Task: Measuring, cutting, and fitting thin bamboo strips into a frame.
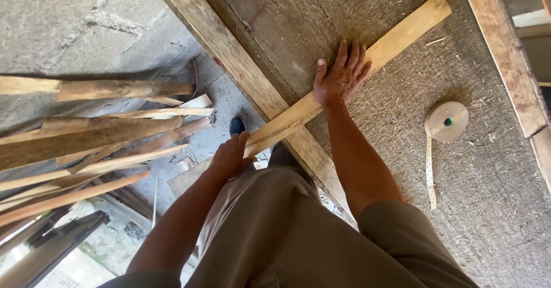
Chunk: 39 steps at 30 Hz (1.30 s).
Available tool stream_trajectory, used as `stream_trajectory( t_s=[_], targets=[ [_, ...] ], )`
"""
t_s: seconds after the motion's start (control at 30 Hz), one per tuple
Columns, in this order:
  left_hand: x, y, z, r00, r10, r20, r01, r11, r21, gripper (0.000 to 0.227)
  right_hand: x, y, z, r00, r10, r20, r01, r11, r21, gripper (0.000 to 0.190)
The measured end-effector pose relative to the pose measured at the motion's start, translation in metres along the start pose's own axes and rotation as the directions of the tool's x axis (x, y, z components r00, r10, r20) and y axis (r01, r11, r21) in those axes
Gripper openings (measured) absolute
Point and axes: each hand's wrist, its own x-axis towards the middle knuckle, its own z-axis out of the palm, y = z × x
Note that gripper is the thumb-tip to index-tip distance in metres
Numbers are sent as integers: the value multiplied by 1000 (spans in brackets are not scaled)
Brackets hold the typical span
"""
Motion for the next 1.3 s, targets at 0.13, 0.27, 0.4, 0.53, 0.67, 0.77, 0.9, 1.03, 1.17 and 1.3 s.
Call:
stream_trajectory(
  t_s=[0.13, 0.27, 0.4, 0.53, 0.67, 0.77, 0.9, 1.03, 1.17, 1.3],
  targets=[
    [-7, 8, -7, 999, -43, 9, 43, 998, 34, 83, -2, 5, 7, 999, -9, -38, 9, 1000, 13, 78],
    [-17, 12, -5, 995, 22, -98, -12, 995, 101, 90, 0, 26, 27, 998, -17, -62, 18, 1000, 13, 74],
    [-21, 8, 4, 976, 42, -215, -32, 998, 47, 100, -7, 50, 15, 989, -19, -147, 43, 985, 165, 56],
    [-25, 6, 1, 909, 167, -382, -157, 986, 56, 90, -45, 54, -34, 960, -278, -12, 277, 950, 142, 61],
    [-37, 30, -56, 911, 122, -393, -137, 991, -9, 78, -73, 24, -86, 825, -547, 144, 562, 820, -104, 64],
    [-49, 47, -104, 881, 132, -454, -163, 986, -30, 71, -79, 12, -99, 790, -612, 44, 609, 791, 53, 44],
    [-65, 60, -162, 907, 191, -376, -200, 980, 16, 59, -74, 3, -125, 750, -623, -221, 628, 776, -55, 14],
    [-76, 59, -191, 755, 370, -542, -288, 929, 234, 20, -69, -5, -175, 749, -611, -257, 605, 789, -110, 19],
    [-91, 76, -215, 705, 374, -602, -223, 923, 313, 21, -69, 1, -200, 749, -598, -286, 591, 798, -120, 22],
    [-100, 85, -212, 460, 430, -777, -173, 901, 397, 18, -77, 5, -213, 792, -550, -265, 540, 833, -118, 20]
  ],
)
